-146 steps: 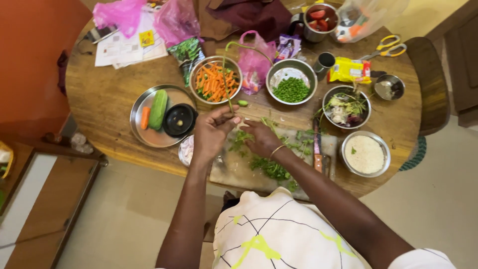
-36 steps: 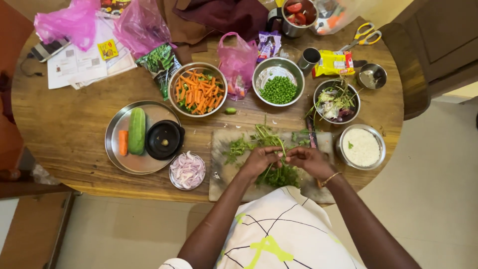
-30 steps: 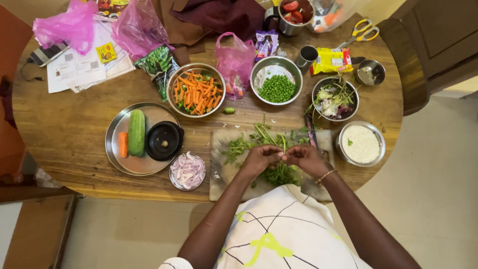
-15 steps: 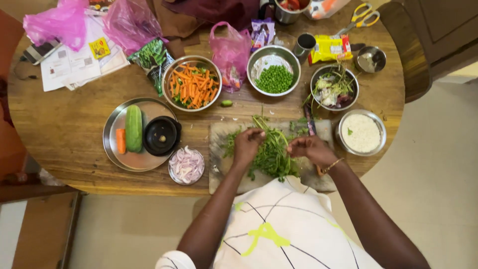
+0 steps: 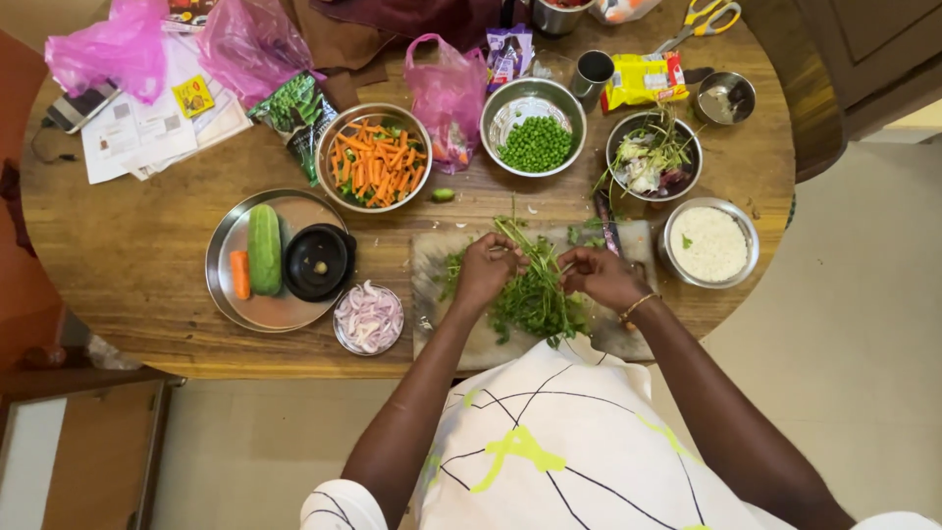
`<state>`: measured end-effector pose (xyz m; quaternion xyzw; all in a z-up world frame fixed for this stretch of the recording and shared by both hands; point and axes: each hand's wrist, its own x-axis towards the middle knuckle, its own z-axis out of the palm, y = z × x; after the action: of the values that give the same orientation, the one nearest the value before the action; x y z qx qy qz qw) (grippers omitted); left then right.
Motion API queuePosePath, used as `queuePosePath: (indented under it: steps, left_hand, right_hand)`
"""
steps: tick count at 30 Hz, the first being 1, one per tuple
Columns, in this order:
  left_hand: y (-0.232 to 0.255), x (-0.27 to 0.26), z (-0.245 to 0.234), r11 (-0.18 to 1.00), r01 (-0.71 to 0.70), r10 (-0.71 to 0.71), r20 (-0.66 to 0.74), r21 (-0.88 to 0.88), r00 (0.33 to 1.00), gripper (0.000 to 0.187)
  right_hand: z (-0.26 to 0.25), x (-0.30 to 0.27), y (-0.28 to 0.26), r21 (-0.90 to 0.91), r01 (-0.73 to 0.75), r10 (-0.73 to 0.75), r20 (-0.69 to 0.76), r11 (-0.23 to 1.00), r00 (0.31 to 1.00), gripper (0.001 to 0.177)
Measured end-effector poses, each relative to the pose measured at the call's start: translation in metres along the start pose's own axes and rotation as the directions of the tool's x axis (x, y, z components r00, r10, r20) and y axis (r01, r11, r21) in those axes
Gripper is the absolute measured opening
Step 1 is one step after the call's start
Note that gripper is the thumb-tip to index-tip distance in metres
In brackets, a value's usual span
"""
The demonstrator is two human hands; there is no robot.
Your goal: The person prepares cilantro by hand, picking individual leaves and stems from a bunch and placing them into a bowl containing other chopped vegetables.
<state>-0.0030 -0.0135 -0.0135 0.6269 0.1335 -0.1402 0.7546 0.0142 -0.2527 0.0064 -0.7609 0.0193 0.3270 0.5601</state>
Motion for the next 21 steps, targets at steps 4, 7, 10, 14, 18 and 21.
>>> queuePosePath:
  steps: [4, 7, 10, 14, 18, 21]
  left_hand:
    - [-0.001, 0.001, 0.003, 1.0, 0.007, -0.007, -0.012, 0.006, 1.0, 0.018]
    - [-0.006, -0.001, 0.004, 1.0, 0.016, -0.016, 0.0, 0.012, 1.0, 0.011]
    - [-0.01, 0.001, 0.006, 1.0, 0.011, -0.011, 0.015, 0.016, 1.0, 0.011]
    - [-0.011, 0.002, 0.007, 0.998, 0.053, -0.054, 0.014, 0.034, 0.998, 0.014]
    - [-0.014, 0.006, 0.005, 0.999, 0.049, -0.05, 0.013, 0.021, 0.999, 0.019]
    - [-0.017, 0.006, 0.002, 1.0, -0.003, 0.002, 0.034, 0.027, 0.999, 0.018]
  right_hand:
    - [-0.005, 0.006, 0.008, 0.02, 0.014, -0.013, -0.029, 1.0, 0.999, 0.028]
    - [-0.005, 0.011, 0.019, 0.091, 0.044, -0.041, -0.036, 0.995, 0.999, 0.027]
    - [-0.007, 0.016, 0.027, 0.045, 0.023, -0.021, -0.056, 0.999, 0.998, 0.021]
    - [-0.007, 0.017, 0.025, 0.048, 0.028, -0.025, -0.061, 0.998, 0.998, 0.022]
    - [-0.006, 0.013, 0.018, 0.036, 0.03, -0.028, -0.059, 0.999, 0.998, 0.023]
    - [-0.005, 0.012, 0.013, 0.07, 0.001, 0.003, -0.054, 0.998, 0.999, 0.022]
